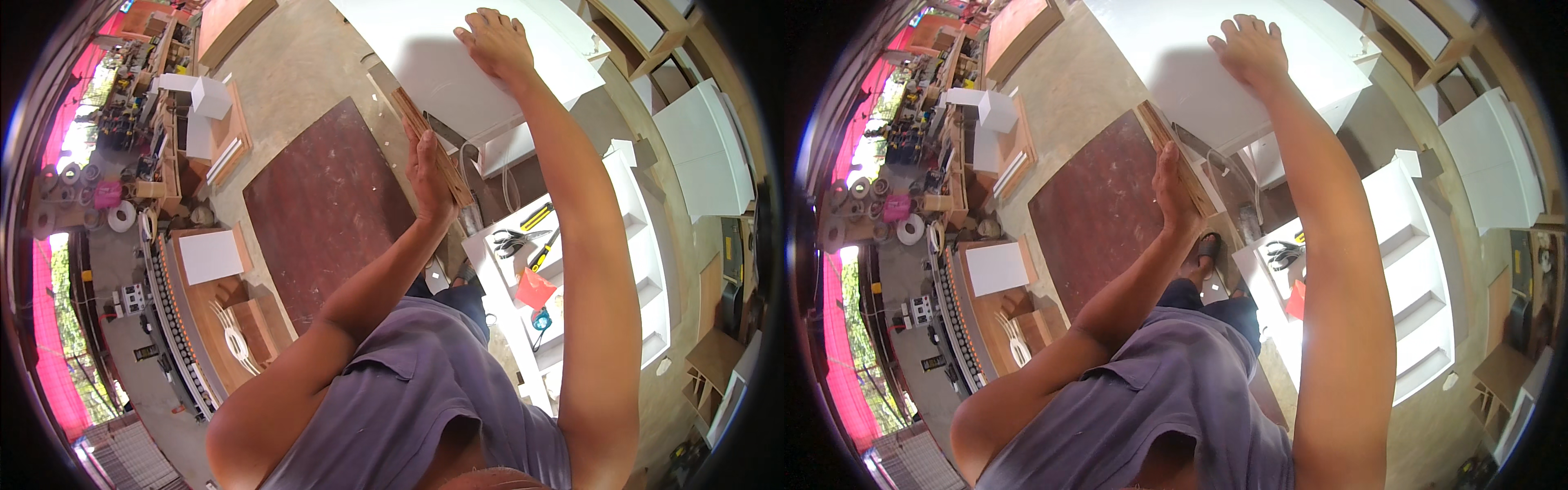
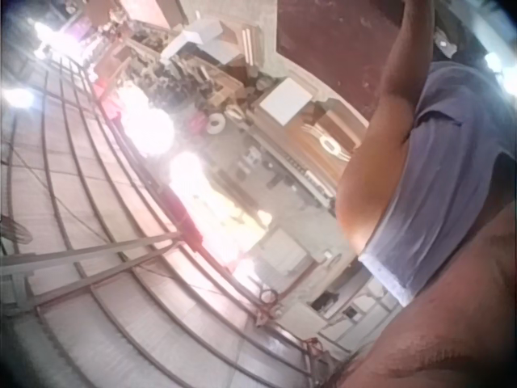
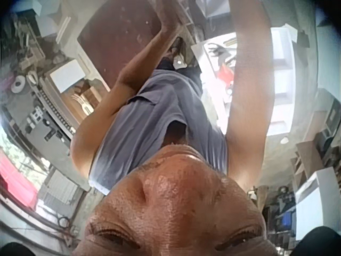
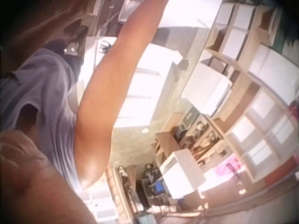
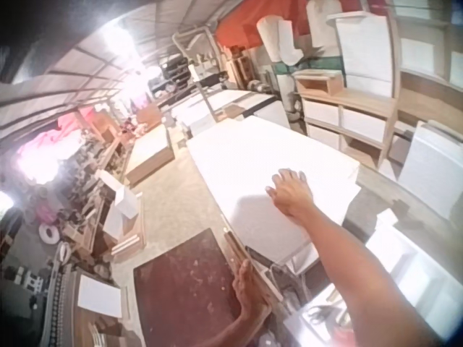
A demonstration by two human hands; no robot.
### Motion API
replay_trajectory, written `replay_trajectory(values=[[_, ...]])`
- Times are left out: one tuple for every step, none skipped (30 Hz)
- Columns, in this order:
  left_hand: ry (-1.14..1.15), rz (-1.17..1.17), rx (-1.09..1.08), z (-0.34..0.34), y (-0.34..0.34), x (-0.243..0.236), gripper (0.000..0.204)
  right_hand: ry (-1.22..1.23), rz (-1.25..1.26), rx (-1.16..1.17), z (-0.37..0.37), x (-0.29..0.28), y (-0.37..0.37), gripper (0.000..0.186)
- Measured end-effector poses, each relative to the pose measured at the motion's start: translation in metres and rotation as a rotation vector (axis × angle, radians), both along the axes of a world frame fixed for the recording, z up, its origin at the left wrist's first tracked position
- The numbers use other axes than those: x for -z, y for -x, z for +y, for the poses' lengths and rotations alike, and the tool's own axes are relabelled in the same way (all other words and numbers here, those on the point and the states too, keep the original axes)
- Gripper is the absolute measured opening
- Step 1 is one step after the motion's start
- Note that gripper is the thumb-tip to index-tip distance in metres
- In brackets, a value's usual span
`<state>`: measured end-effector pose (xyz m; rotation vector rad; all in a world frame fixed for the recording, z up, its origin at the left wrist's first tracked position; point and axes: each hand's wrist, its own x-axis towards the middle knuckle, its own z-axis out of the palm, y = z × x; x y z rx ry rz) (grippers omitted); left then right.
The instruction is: The person smooths the edges of a white cabinet door with a utility knife and then wipes the surface with a cloth. The person works on the edges and face of the door in a workshop setting.
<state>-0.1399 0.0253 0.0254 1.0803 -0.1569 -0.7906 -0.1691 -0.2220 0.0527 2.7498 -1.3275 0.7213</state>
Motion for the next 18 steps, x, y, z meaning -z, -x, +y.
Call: replay_trajectory(values=[[-0.015, -0.009, 0.008, 0.003, 0.003, -0.001, 0.033, -0.004, 0.004, 0.001, 0.000, 0.001, 0.000, 0.047], [-0.029, -0.019, 0.017, 0.006, 0.006, -0.002, 0.032, -0.009, 0.008, 0.003, 0.001, 0.002, 0.000, 0.048], [-0.019, -0.009, 0.059, 0.012, 0.009, 0.000, 0.041, -0.014, 0.014, 0.003, 0.001, 0.002, 0.000, 0.049], [-0.008, 0.001, 0.102, 0.018, 0.010, 0.005, 0.055, -0.022, 0.024, 0.011, 0.001, 0.002, -0.001, 0.050], [0.002, 0.010, 0.145, 0.022, 0.010, 0.010, 0.071, -0.030, 0.034, 0.020, 0.001, 0.002, -0.002, 0.050], [0.027, 0.013, 0.151, 0.023, 0.010, 0.014, 0.071, -0.038, 0.044, 0.024, 0.002, 0.001, -0.004, 0.051], [0.052, 0.015, 0.157, 0.024, 0.010, 0.018, 0.071, -0.056, 0.061, 0.029, 0.003, -0.001, -0.004, 0.052], [0.077, 0.017, 0.161, 0.024, 0.011, 0.022, 0.071, -0.074, 0.077, 0.034, 0.004, -0.003, -0.004, 0.052], [0.066, -0.017, 0.128, 0.023, 0.014, 0.017, 0.069, -0.088, 0.092, 0.038, 0.002, -0.005, -0.004, 0.053], [0.056, -0.052, 0.093, 0.022, 0.019, 0.011, 0.068, -0.092, 0.100, 0.036, 0.003, -0.007, -0.004, 0.053], [0.045, -0.088, 0.057, 0.022, 0.023, 0.006, 0.067, -0.096, 0.107, 0.033, 0.004, -0.009, -0.005, 0.054], [0.036, -0.107, 0.086, 0.026, 0.029, 0.007, 0.066, -0.102, 0.117, 0.035, 0.004, -0.008, -0.004, 0.054], [0.031, -0.126, 0.113, 0.034, 0.037, 0.010, 0.066, -0.099, 0.120, 0.037, 0.003, -0.009, -0.004, 0.054], [0.034, -0.142, 0.139, 0.047, 0.045, 0.015, 0.065, -0.095, 0.122, 0.038, 0.003, -0.009, -0.004, 0.054], [0.039, -0.155, 0.168, 0.057, 0.054, 0.021, 0.063, -0.092, 0.127, 0.043, 0.001, -0.008, -0.002, 0.054], [0.046, -0.169, 0.196, 0.075, 0.061, 0.033, 0.061, -0.063, 0.073, 0.038, 0.002, -0.005, -0.004, 0.053], [0.041, -0.118, 0.214, 0.090, 0.059, 0.040, 0.058, -0.035, 0.022, 0.031, 0.003, -0.001, -0.004, 0.052], [0.037, -0.066, 0.228, 0.106, 0.057, 0.049, 0.055, -0.007, -0.026, 0.020, 0.004, 0.000, -0.005, 0.052]])
